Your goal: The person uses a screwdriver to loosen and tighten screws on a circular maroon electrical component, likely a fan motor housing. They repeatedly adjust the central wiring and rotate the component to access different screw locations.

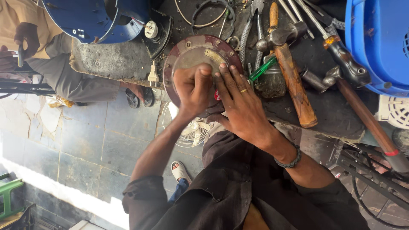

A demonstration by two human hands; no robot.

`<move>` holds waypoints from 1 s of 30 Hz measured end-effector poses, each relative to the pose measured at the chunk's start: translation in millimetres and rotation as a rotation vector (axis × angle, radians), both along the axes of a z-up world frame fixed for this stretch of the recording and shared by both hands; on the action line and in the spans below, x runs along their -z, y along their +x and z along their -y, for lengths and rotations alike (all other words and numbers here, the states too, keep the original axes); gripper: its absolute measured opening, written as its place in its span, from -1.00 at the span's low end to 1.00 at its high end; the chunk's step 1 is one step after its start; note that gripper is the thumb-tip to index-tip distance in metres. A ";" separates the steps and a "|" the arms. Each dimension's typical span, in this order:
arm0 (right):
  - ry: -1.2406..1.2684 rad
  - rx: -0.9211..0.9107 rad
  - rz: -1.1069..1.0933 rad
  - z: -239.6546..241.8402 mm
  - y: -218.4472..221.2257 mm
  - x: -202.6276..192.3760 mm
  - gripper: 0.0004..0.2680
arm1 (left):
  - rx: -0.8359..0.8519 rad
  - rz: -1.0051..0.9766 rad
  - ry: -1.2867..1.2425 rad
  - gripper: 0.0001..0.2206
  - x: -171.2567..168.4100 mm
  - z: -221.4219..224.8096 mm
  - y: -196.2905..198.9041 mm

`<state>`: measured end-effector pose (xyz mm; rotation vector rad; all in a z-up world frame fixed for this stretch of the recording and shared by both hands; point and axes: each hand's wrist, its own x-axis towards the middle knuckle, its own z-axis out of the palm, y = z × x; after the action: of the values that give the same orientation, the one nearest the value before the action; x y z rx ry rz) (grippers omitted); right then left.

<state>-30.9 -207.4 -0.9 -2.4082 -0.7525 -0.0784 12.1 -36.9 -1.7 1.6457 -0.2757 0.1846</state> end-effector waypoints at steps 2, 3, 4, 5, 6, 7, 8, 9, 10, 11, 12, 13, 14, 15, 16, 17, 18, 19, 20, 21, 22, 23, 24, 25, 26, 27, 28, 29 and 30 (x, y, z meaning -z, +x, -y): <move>-0.006 -0.005 0.013 -0.5 0.8 -1.0 -0.19 | 0.393 -0.138 0.118 -0.44 -13.4 -29.0 18.4; 0.017 -0.004 0.019 -0.9 1.9 -1.1 -0.19 | 0.594 -0.202 0.173 -0.44 -16.2 -34.7 30.4; 0.039 -0.003 0.024 -0.8 2.5 -1.2 -0.19 | 0.662 -0.223 0.155 -0.45 -17.2 -36.0 40.8; 0.058 -0.006 0.031 0.0 3.6 -1.0 -0.18 | 0.725 -0.240 0.133 -0.44 -18.9 -38.0 49.2; 0.057 -0.006 0.020 0.5 3.9 -1.0 -0.19 | 0.788 -0.258 0.111 -0.42 -21.2 -38.7 50.6; 0.062 -0.010 0.012 0.2 5.5 -0.8 -0.20 | 0.656 -0.226 0.081 -0.40 -23.2 -36.7 48.0; 0.066 -0.014 0.003 0.5 7.0 -0.7 -0.21 | 0.524 -0.192 0.051 -0.39 -23.9 -30.8 42.3; 0.052 -0.009 -0.002 -0.3 6.6 -0.2 -0.20 | 0.403 -0.161 0.025 -0.36 -25.3 -25.4 32.6; 0.037 -0.003 -0.008 -0.7 6.4 0.4 -0.20 | 0.237 -0.139 -0.020 -0.35 -25.1 -18.3 19.8; 0.019 -0.001 -0.015 -1.0 5.1 0.7 -0.19 | 0.069 -0.116 -0.067 -0.34 -22.8 -8.3 2.7; -0.027 0.010 -0.003 -2.2 3.7 1.1 -0.21 | -0.099 -0.093 -0.114 -0.32 -19.3 -0.5 -10.0; -0.077 0.013 0.013 -2.3 3.6 1.4 -0.23 | -0.128 -0.030 -0.088 -0.32 -13.8 6.8 -16.7; -0.126 0.017 0.029 -3.4 3.5 2.1 -0.24 | -0.156 0.034 -0.061 -0.33 -6.9 13.9 -22.8; -0.130 0.008 0.038 -3.9 1.0 2.8 -0.24 | -0.187 0.086 -0.033 -0.33 -0.3 16.8 -28.4; -0.134 -0.001 0.046 -4.4 -1.3 3.3 -0.23 | -0.210 0.048 -0.107 -0.33 6.3 18.0 -30.9; -0.139 0.001 0.062 -4.0 -1.4 3.5 -0.22 | -0.222 0.015 -0.182 -0.33 12.8 20.3 -27.4; -0.103 -0.007 0.045 -2.5 -1.5 2.5 -0.21 | -0.232 -0.018 -0.258 -0.32 16.7 20.3 -22.1; -0.066 -0.007 0.033 -1.7 0.2 1.3 -0.21 | -0.197 -0.027 -0.257 -0.32 17.9 19.0 -16.7; -0.029 -0.007 0.021 -0.7 2.3 -0.3 -0.20 | -0.161 -0.036 -0.255 -0.33 16.6 16.0 -10.6; -0.013 -0.007 0.021 -0.9 3.2 -1.6 -0.20 | -0.128 -0.048 -0.249 -0.33 12.8 9.7 -5.2; 0.004 -0.007 0.020 -0.6 4.0 -2.7 -0.20 | 0.056 -0.096 -0.201 -0.32 7.4 0.7 1.8; 0.020 -0.004 0.015 -0.3 3.3 -3.7 -0.20 | 0.243 -0.149 -0.154 -0.31 -0.2 -12.5 10.4; 0.018 -0.004 0.029 0.3 2.0 -4.4 -0.21 | 0.429 -0.203 -0.107 -0.30 -7.4 -23.0 18.6; 0.015 -0.006 0.051 1.6 3.2 -4.9 -0.22 | 0.563 -0.209 -0.032 -0.28 -13.5 -30.5 31.4; 0.011 -0.007 0.073 1.9 3.5 -4.9 -0.23 | 0.697 -0.215 0.044 -0.25 -19.9 -38.8 45.3; 0.029 -0.008 0.051 3.1 3.4 -5.0 -0.24 | 0.820 -0.221 0.118 -0.21 -23.6 -42.0 49.9; 0.047 -0.008 0.028 3.2 3.0 -5.3 -0.24 | 0.788 -0.227 0.086 -0.22 -25.3 -41.2 48.7; 0.068 -0.007 0.013 2.3 4.8 -5.4 -0.25 | 0.758 -0.227 0.061 -0.22 -27.4 -39.8 48.5; 0.072 -0.015 0.012 1.8 7.1 -6.0 -0.24 | 0.727 -0.227 0.035 -0.21 -28.7 -36.3 47.9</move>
<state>-23.7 -209.1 5.1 -2.3359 -0.7610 -0.1123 60.0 -0.6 27.0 1.4864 -0.6815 -0.5540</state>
